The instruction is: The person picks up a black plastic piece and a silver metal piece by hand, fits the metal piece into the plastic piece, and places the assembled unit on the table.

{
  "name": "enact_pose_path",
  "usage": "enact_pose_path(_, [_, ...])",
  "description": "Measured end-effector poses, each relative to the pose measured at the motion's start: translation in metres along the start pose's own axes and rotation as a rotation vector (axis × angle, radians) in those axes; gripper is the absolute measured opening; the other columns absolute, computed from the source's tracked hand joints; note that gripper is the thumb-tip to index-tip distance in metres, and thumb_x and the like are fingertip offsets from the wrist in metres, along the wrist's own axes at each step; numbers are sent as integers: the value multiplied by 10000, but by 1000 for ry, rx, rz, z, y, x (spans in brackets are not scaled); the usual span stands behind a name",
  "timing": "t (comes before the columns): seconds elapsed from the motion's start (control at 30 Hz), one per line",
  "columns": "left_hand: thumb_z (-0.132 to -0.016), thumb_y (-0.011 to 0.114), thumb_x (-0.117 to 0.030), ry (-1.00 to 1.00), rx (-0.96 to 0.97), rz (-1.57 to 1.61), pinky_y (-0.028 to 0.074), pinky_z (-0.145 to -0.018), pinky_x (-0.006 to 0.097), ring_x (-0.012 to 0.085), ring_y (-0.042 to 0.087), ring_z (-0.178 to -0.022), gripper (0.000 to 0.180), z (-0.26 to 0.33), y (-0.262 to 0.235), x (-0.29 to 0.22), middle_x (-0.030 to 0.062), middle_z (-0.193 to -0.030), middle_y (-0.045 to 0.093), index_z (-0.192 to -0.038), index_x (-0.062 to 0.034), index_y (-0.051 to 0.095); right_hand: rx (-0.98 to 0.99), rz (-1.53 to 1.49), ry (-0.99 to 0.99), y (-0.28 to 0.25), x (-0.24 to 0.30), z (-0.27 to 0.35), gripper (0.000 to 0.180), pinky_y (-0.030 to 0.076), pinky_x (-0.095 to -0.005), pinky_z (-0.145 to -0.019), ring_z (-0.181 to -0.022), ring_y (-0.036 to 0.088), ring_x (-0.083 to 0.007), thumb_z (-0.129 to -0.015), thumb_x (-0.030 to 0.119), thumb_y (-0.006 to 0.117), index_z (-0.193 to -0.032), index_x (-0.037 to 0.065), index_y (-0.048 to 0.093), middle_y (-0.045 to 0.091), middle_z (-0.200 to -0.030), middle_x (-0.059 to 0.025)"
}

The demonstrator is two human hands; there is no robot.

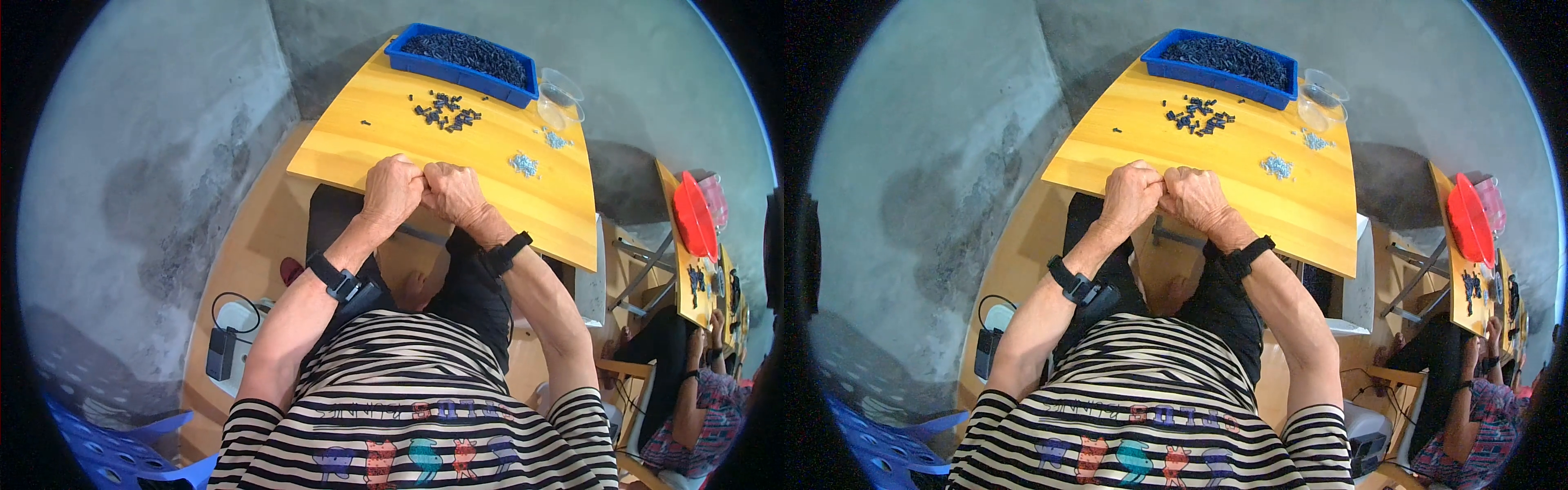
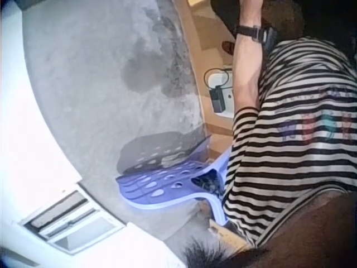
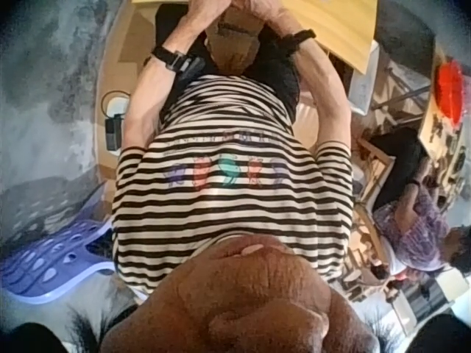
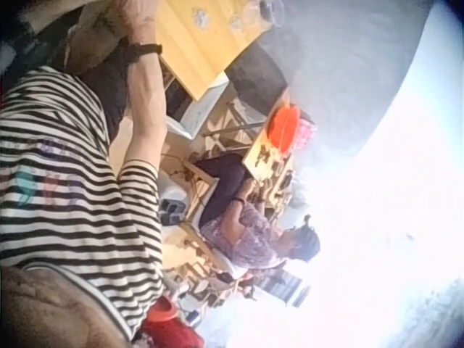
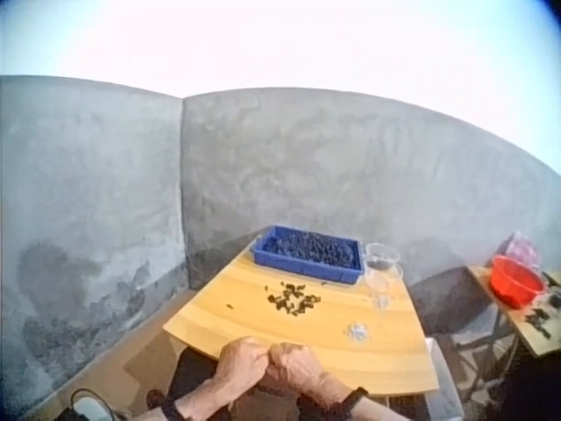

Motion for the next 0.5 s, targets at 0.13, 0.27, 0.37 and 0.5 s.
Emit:
enact_pose_path(0.13, [-666,574,-85,-11,27,-17,470,-603,402,321,589,-647,104,-3,4,2,154,-664,595,-642,-5,636,-46,-8,16,-1,-1,1,237,489,-414,-534,-570,609,-335,-736,252,612,-675,38,533,591,-608,-181])
enact_pose_path(0.27, [-661,575,-85,5,36,-3,470,-600,402,322,591,-649,102,-8,4,0,153,-655,592,-637,-4,632,-53,-21,35,-1,-5,1,237,489,-419,-534,-569,610,-335,-727,248,620,-657,38,537,592,-603,-179])
enact_pose_path(0.37, [-662,579,-87,16,59,0,470,-601,401,321,594,-654,98,-13,6,-2,151,-664,595,-641,-9,633,-59,-32,13,-3,-6,0,245,490,-427,-535,-563,610,-338,-720,252,629,-664,29,545,596,-607,-178])
enact_pose_path(0.5, [-673,588,-97,13,70,-9,471,-611,388,314,597,-669,97,-13,8,2,145,-684,604,-660,-16,641,-3,-1,49,4,-9,-1,277,500,-420,-545,-570,619,-337,-739,288,629,-652,33,568,605,-610,-179])
Point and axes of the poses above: each hand's wrist, its own z-axis away from the middle knuckle, its own y-axis out of the palm, x = y × z, the point moved 8 cm from there along -z, towards the middle knuckle
